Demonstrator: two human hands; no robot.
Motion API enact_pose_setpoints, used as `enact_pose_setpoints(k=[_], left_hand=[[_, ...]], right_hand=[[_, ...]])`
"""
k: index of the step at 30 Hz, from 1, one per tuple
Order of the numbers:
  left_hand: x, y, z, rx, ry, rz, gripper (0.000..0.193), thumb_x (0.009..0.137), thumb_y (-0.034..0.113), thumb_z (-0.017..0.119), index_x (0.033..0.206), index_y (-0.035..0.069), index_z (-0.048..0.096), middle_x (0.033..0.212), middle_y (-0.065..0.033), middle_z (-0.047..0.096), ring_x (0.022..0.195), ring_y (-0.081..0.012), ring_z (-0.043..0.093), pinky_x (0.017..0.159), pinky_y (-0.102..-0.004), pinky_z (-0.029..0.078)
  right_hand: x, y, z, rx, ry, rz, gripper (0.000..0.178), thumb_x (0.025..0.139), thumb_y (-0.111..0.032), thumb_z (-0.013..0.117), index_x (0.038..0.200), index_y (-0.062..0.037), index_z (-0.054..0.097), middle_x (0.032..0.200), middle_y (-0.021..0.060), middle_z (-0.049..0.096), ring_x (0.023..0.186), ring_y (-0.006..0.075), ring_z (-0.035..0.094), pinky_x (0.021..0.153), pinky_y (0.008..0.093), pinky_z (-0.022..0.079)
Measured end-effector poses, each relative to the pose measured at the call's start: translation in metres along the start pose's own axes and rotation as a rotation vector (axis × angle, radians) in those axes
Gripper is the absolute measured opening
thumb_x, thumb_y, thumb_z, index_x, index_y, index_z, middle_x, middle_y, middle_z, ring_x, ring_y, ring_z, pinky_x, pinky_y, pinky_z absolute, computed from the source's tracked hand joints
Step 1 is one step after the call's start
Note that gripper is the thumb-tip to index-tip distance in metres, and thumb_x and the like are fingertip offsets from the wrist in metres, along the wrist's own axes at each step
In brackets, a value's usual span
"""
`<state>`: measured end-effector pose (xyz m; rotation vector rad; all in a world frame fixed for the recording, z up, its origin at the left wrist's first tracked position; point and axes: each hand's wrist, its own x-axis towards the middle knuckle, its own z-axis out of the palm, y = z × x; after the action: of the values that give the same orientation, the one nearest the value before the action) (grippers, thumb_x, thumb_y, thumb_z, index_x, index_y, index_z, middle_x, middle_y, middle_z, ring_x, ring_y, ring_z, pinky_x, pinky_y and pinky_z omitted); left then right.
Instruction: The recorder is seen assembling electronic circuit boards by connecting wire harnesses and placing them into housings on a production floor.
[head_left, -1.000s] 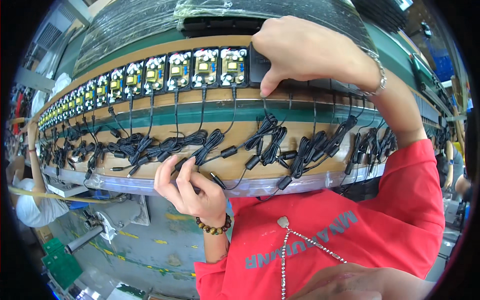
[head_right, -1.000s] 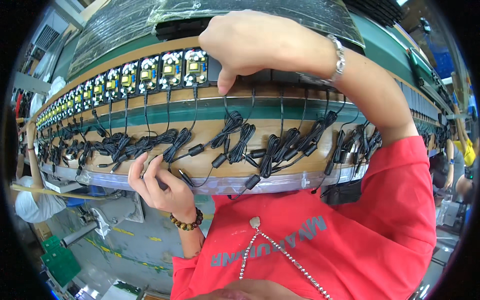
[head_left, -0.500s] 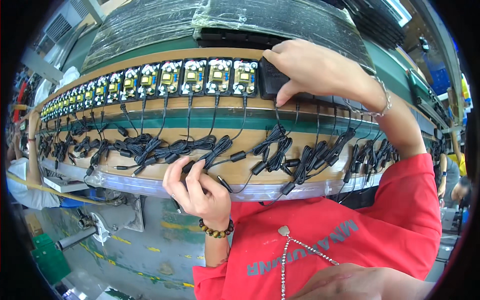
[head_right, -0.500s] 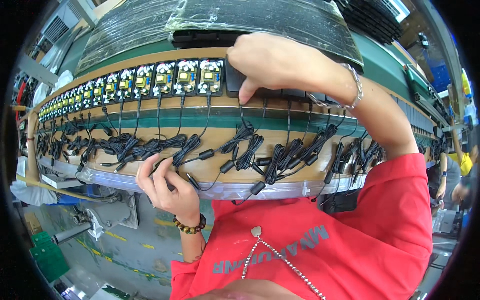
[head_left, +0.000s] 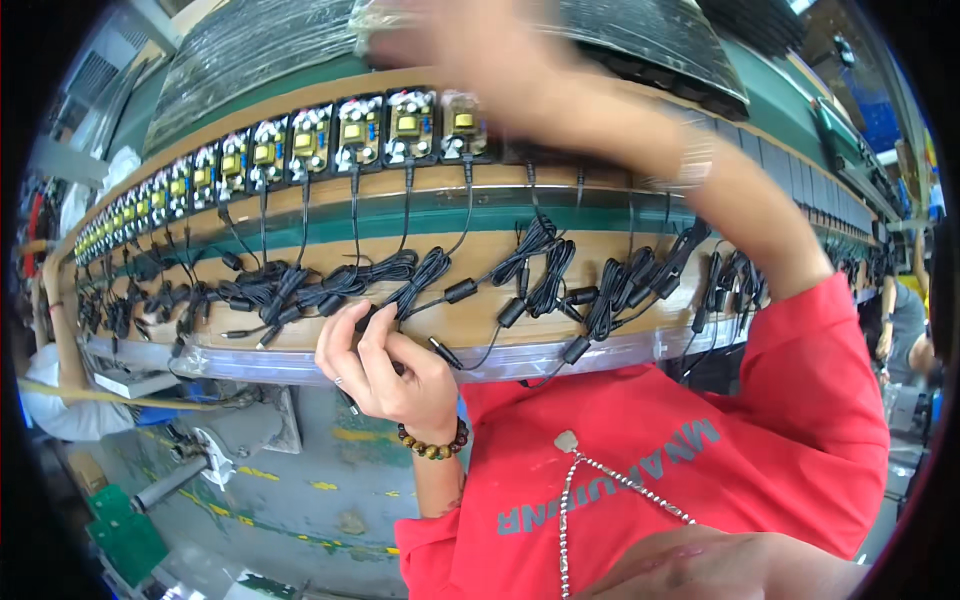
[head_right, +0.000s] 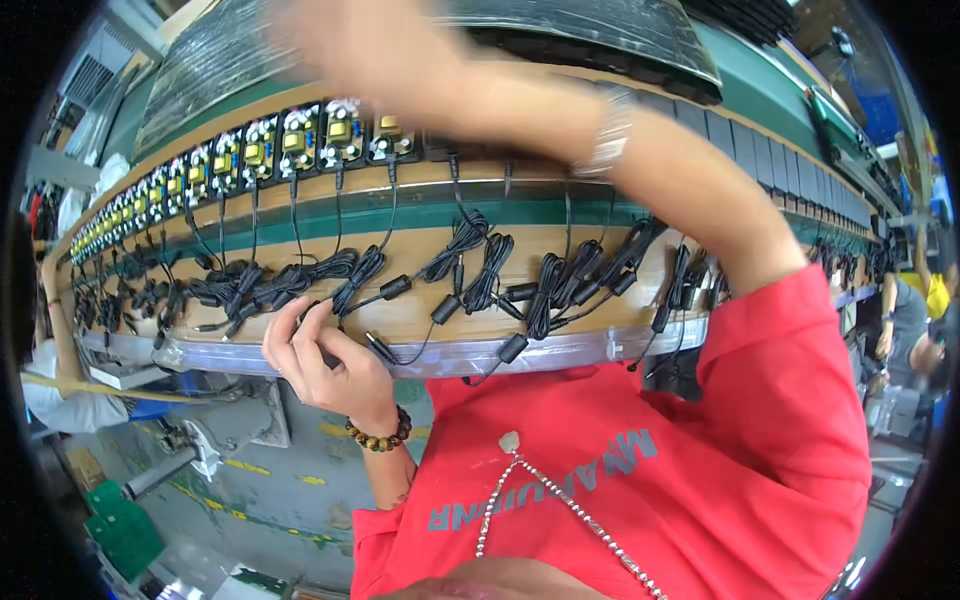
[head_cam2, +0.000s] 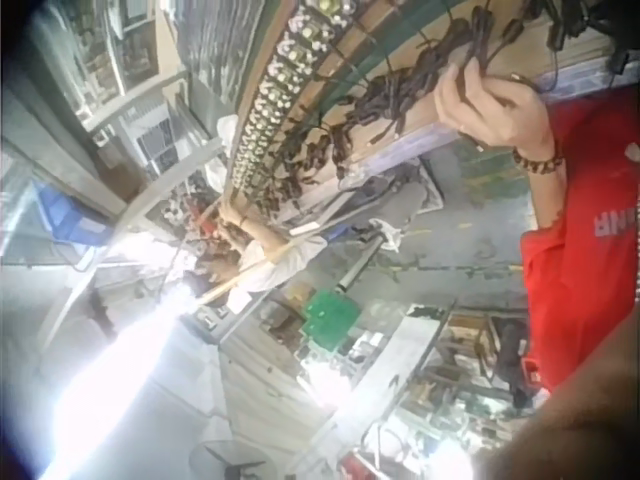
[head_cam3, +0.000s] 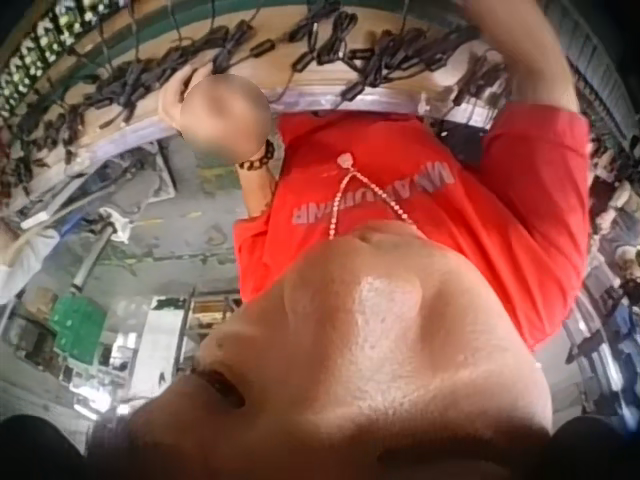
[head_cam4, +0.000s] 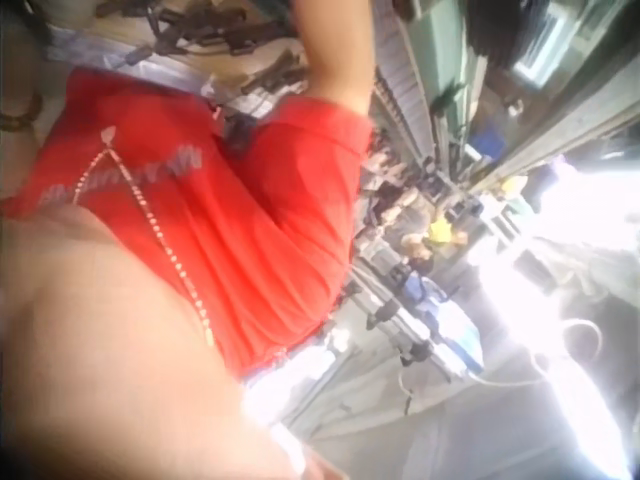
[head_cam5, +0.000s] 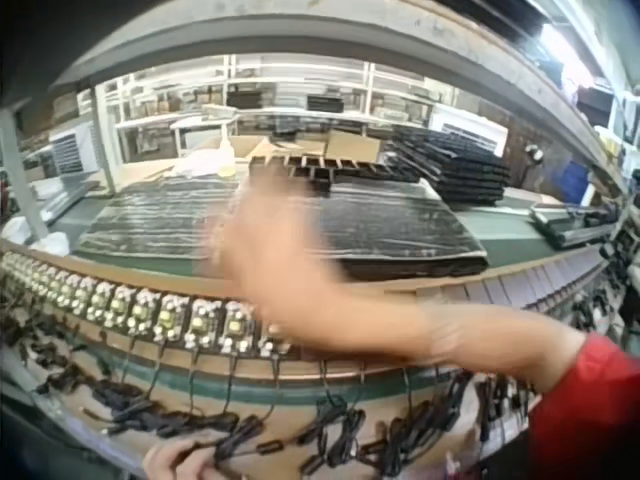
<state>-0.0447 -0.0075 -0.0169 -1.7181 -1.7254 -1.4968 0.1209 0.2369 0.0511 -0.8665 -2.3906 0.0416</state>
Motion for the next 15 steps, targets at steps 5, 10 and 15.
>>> enact_pose_setpoints(k=[5, 10, 15], left_hand=[[-0.002, -0.002, -0.001, 0.060, 0.047, -0.086, 0.020, 0.078, -0.018, 0.054, 0.085, -0.004, 0.066, 0.099, -0.0148, 0.064, 0.095, -0.0347, 0.060, 0.082, -0.0454, 0.049], [-0.003, 0.000, -0.002, -0.018, 0.020, -0.071, 0.020, 0.080, -0.017, 0.051, 0.084, -0.004, 0.066, 0.095, -0.0144, 0.064, 0.094, -0.0345, 0.060, 0.082, -0.0449, 0.049], [-0.004, 0.000, -0.007, 0.033, 0.008, -0.095, 0.021, 0.078, -0.016, 0.051, 0.084, -0.002, 0.066, 0.095, -0.0141, 0.065, 0.093, -0.0352, 0.060, 0.083, -0.0459, 0.049]], right_hand=[[0.031, -0.010, -0.035, -0.069, 0.368, -0.161, 0.031, 0.092, -0.018, 0.065, 0.119, -0.0026, 0.063, 0.109, 0.0198, 0.065, 0.097, 0.0340, 0.067, 0.087, 0.0450, 0.055], [0.024, 0.156, -0.078, -0.525, 0.179, 0.312, 0.034, 0.091, -0.020, 0.069, 0.121, -0.0066, 0.064, 0.127, 0.0173, 0.055, 0.117, 0.0358, 0.057, 0.097, 0.0440, 0.049], [0.032, 0.172, -0.053, -0.405, 0.035, 0.378, 0.030, 0.090, -0.022, 0.070, 0.118, -0.0112, 0.068, 0.136, 0.0169, 0.053, 0.128, 0.0332, 0.052, 0.106, 0.0428, 0.045]])
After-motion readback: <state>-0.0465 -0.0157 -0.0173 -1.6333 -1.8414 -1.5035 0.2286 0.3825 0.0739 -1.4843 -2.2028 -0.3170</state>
